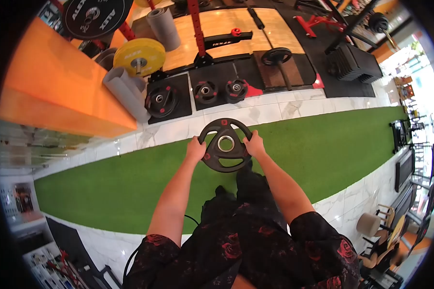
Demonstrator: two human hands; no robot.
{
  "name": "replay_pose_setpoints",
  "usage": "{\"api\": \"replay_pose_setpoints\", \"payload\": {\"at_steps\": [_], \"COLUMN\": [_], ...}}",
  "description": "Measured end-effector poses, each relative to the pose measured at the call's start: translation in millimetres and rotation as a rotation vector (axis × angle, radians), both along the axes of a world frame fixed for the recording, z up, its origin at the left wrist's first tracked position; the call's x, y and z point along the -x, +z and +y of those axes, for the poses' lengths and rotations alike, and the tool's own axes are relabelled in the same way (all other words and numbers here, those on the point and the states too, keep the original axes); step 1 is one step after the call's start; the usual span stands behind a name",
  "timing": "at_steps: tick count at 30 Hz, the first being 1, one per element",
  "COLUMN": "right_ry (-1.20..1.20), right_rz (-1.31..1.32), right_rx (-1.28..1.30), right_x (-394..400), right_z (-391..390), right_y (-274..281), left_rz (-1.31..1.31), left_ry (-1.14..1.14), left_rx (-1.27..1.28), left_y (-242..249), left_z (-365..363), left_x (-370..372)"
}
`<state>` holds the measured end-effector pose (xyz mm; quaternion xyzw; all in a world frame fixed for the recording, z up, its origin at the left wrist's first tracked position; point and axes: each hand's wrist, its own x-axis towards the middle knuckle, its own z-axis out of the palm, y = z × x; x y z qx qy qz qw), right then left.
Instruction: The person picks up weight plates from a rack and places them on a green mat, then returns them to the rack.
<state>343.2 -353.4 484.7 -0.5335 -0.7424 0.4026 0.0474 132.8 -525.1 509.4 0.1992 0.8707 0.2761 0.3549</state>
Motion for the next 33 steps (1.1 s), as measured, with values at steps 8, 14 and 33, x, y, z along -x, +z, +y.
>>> {"api": "replay_pose_setpoints", "payload": {"at_steps": [8,14,33], "right_ry": [0.175,0.300,0.134], "right_rz": [-0.013,-0.031,-0.167], "right_rx": [0.059,0.013,-0.032], "right_x": [102.8,175.7,352.4], "right_z": [76.4,141.2,186.9], "right_y": [-19.7,-22.2,-112.1], "left_rz": [-0.005,0.058,0.043], "left_ry": [0.182,0.216,-0.070], "left_rx": [0.002,0.008,0.066], "left_y": [-33.0,-53.1,-151.6], "left_z": [35.8,81.0,165.0], "left_x": [62.1,115.3,339.9]}}
